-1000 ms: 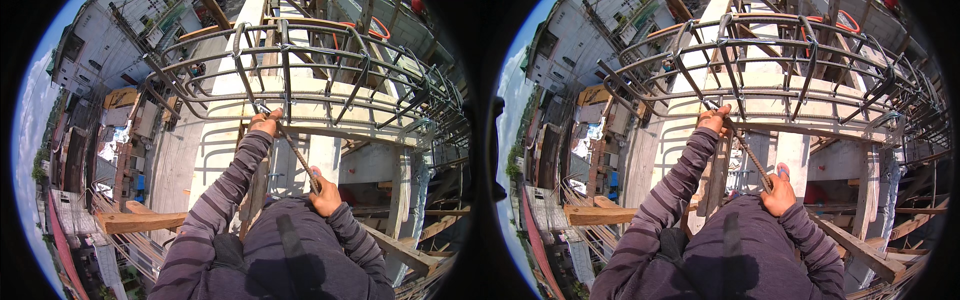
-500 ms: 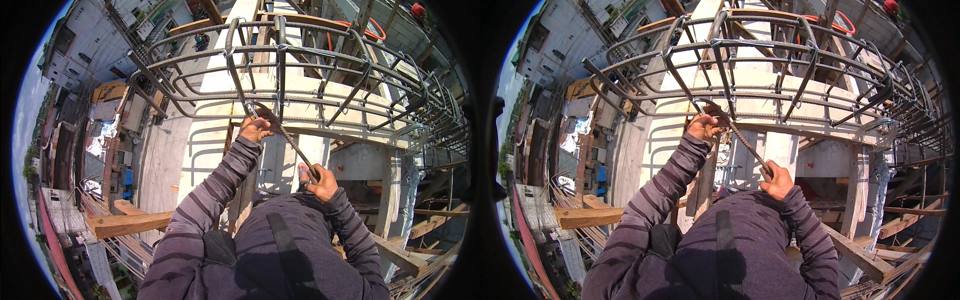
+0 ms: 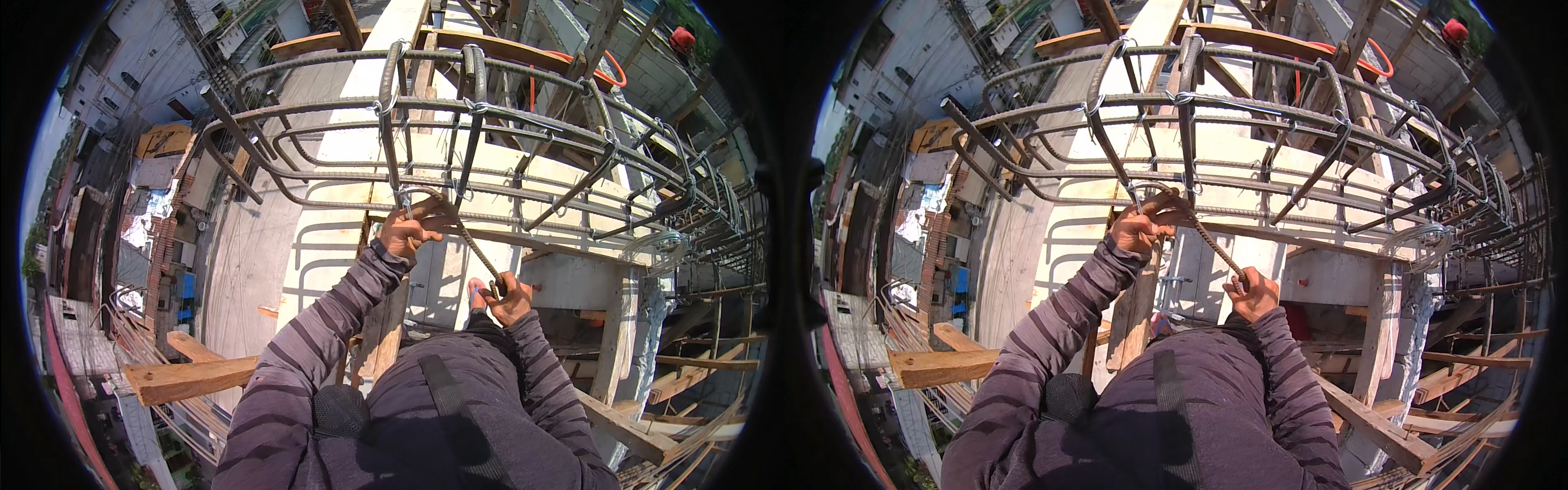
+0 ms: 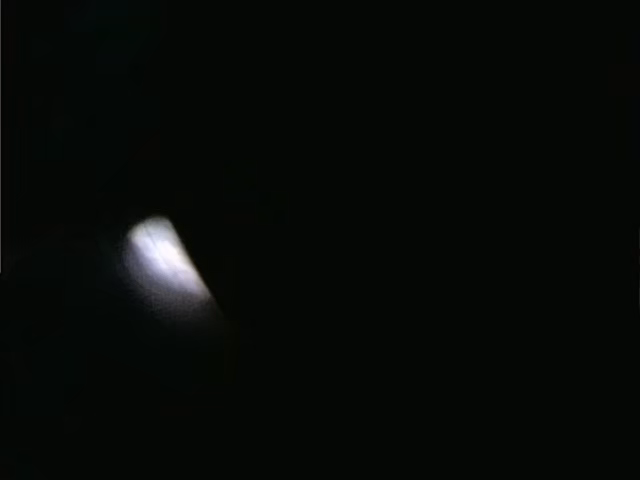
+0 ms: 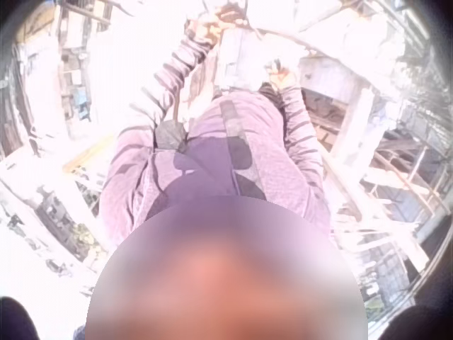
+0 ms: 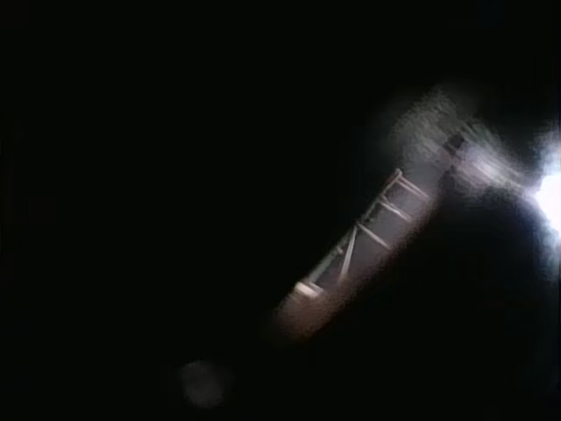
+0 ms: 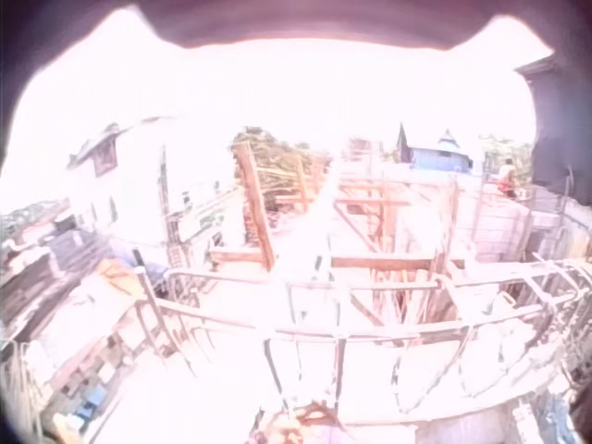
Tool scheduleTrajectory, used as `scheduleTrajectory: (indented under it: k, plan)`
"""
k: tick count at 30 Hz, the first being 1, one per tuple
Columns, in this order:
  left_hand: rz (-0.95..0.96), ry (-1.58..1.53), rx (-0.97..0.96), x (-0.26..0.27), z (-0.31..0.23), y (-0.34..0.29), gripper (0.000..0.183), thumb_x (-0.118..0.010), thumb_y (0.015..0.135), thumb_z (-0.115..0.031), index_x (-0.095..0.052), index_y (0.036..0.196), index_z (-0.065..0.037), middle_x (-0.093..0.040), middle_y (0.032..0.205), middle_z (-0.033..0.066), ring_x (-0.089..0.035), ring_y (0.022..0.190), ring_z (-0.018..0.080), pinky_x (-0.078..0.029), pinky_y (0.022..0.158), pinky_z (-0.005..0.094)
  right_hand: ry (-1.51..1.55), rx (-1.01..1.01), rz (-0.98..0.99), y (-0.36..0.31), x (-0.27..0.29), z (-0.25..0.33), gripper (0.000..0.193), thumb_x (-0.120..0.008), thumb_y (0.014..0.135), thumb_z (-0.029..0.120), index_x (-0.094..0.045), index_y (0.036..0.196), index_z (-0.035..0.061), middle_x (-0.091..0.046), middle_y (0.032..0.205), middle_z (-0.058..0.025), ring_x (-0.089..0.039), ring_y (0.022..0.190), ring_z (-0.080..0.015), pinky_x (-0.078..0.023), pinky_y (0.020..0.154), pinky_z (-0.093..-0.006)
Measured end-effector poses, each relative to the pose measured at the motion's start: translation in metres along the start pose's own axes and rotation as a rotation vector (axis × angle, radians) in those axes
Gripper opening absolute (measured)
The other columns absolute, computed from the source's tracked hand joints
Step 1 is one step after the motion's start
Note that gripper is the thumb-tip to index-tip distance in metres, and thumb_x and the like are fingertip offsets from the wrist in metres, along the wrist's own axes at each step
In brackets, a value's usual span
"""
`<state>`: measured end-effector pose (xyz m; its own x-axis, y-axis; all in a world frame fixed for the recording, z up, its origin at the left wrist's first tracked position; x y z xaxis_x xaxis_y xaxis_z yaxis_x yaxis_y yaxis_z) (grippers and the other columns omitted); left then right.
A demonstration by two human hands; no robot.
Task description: The person assembles a rebar cage by hand, threading and tying steel bars together to form a grid-like structure. They repeatedly position bars, twist ties, and adjust the cage shape while standing on a wooden platform at a construction site.
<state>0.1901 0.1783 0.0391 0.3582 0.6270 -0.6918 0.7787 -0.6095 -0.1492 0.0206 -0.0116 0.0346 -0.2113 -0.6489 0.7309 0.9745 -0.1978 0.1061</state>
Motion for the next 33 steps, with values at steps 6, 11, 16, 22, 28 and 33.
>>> scheduleTrajectory:
  k: [6, 11, 16, 22, 28, 33]
  plan:
    - [-0.072, -0.083, 0.061, -0.014, -0.002, -0.018, 0.045, -0.052, 0.069, 0.002, -0.057, 0.113, 0.01, -0.061, 0.081, 0.0174, -0.065, 0.095, 0.0352, -0.053, 0.086, 0.0455, 1.441, -0.45, 1.042, -0.066, -0.029, 0.045, 0.041, -0.069, 0.088, 0.018, -0.052, 0.12, -0.0004, -0.06, 0.082, -0.0113, -0.059, 0.07, -0.0193, -0.05, 0.061, -0.0344]
    - [0.024, -0.091, 0.104, -0.03, -0.005, -0.019, 0.058, -0.047, 0.068, 0.007, -0.051, 0.126, 0.009, -0.056, 0.126, 0.0252, -0.06, 0.106, 0.0356, -0.054, 0.084, 0.0446, 1.125, -0.496, 1.144, -0.061, 0.009, 0.064, 0.02, -0.063, 0.093, 0.016, -0.049, 0.086, 0.0036, -0.047, 0.064, -0.0033, -0.047, 0.056, -0.0122, -0.045, 0.053, -0.0297]
    - [0.196, -0.173, 0.098, -0.059, -0.012, -0.015, 0.068, -0.048, 0.069, 0.007, -0.044, 0.137, 0.003, -0.054, 0.133, 0.0191, -0.057, 0.119, 0.0354, -0.052, 0.086, 0.039, 0.377, -0.437, 0.874, -0.019, 0.093, 0.074, 0.023, -0.068, 0.089, 0.017, -0.054, 0.095, -0.0009, -0.056, 0.073, -0.0038, -0.052, 0.066, -0.0132, -0.046, 0.063, -0.0286]
    - [0.149, 0.012, 0.011, -0.056, -0.039, -0.038, 0.036, -0.055, 0.09, -0.005, -0.053, 0.124, 0.004, -0.066, 0.108, 0.0202, -0.066, 0.102, 0.0316, -0.054, 0.091, 0.0395, -0.197, -0.149, 0.724, 0.02, 0.156, 0.145, 0.022, -0.067, 0.078, 0.009, -0.055, 0.095, -0.0008, -0.06, 0.071, -0.0114, -0.058, 0.064, -0.0212, -0.047, 0.063, -0.0344]
    - [-0.263, 0.098, 0.223, -0.044, -0.054, -0.052, 0.076, -0.067, 0.079, -0.062, -0.054, 0.114, 0.005, -0.062, 0.077, 0.0087, -0.063, 0.064, 0.0184, -0.054, 0.062, 0.0331, -0.686, 0.003, 0.721, 0.047, 0.182, 0.246, 0.019, -0.059, 0.078, 0.007, -0.052, 0.092, -0.0026, -0.058, 0.06, -0.0234, -0.062, 0.063, -0.0437, -0.049, 0.056, -0.0467]
    - [-0.343, 0.339, 0.367, -0.056, -0.061, -0.036, 0.065, -0.051, 0.086, -0.057, -0.053, 0.12, -0.002, -0.056, 0.076, 0.0081, -0.061, 0.057, 0.02, -0.05, 0.054, 0.0353, -0.994, 0.054, 0.753, 0.044, 0.187, 0.292, 0.024, -0.057, 0.079, 0.011, -0.049, 0.096, -0.0033, -0.059, 0.064, -0.0248, -0.062, 0.066, -0.0443, -0.049, 0.059, -0.0513]
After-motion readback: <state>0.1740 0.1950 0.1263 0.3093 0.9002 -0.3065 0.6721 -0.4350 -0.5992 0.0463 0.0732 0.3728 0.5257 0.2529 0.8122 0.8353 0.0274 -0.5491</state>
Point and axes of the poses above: each hand's wrist, its own y-axis towards the middle knuckle, its own x-axis out of the back of the hand, z = x × y, the point moved 10 cm from there along y, towards the middle knuckle
